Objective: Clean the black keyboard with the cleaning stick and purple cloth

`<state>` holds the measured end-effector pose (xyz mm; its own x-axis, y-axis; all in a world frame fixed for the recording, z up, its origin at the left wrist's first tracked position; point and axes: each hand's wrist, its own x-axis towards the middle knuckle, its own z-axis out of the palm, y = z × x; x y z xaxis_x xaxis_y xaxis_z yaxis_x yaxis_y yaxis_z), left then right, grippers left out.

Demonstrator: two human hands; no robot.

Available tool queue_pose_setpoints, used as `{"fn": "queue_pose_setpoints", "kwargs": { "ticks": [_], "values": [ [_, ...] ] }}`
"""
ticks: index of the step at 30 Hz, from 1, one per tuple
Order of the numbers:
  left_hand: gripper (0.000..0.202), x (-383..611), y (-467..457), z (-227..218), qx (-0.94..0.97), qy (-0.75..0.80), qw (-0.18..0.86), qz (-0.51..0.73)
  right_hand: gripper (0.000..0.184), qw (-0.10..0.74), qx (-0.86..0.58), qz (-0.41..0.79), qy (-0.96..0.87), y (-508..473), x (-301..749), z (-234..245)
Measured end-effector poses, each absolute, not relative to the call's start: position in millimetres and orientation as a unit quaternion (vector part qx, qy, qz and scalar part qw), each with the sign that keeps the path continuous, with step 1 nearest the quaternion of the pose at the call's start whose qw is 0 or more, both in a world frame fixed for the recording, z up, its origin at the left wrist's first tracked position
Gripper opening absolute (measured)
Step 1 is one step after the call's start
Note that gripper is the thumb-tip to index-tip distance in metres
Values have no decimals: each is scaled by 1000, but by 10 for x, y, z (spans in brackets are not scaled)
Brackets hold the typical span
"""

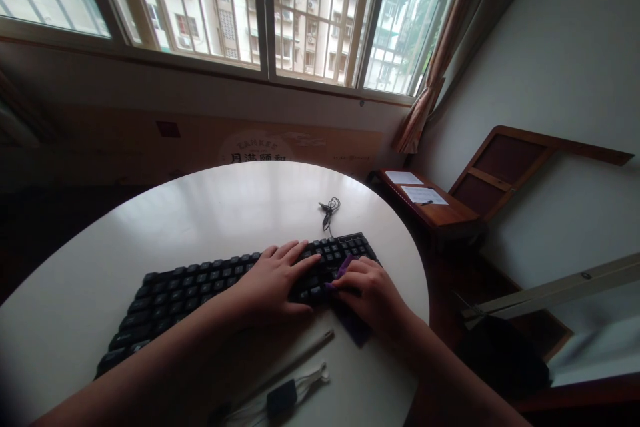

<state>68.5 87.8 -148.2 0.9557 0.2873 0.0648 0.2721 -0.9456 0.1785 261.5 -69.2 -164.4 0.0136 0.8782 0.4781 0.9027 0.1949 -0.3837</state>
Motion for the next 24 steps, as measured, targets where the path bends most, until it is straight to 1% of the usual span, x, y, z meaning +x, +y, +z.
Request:
{"fn": "queue_pose_setpoints", "kwargs": {
  "ticks": [2,6,13,18,22,24],
  "values": [
    [96,684,874,-1477,985,140,85,44,5,320,-625,-15,-712,-650,2609,-1639],
    [95,685,861,-1458,986,141,80,41,5,293,-616,-15,-731,-577,2582,-1620],
    [94,676,863,-1457,986,141,77,40,19,233,-598,-11,-767,-570,2642,-1511],
    [94,678,862,-1473,986,140,82,45,18,247,-619,0,-745,-553,2691,-1443],
    [94,680,867,-1472,986,140,84,44,30,235,-636,-13,-735,-534,2650,-1442],
    [94,677,870,-1473,986,139,84,46,27,226,-634,-21,-739,-542,2636,-1429]
  ]
}}
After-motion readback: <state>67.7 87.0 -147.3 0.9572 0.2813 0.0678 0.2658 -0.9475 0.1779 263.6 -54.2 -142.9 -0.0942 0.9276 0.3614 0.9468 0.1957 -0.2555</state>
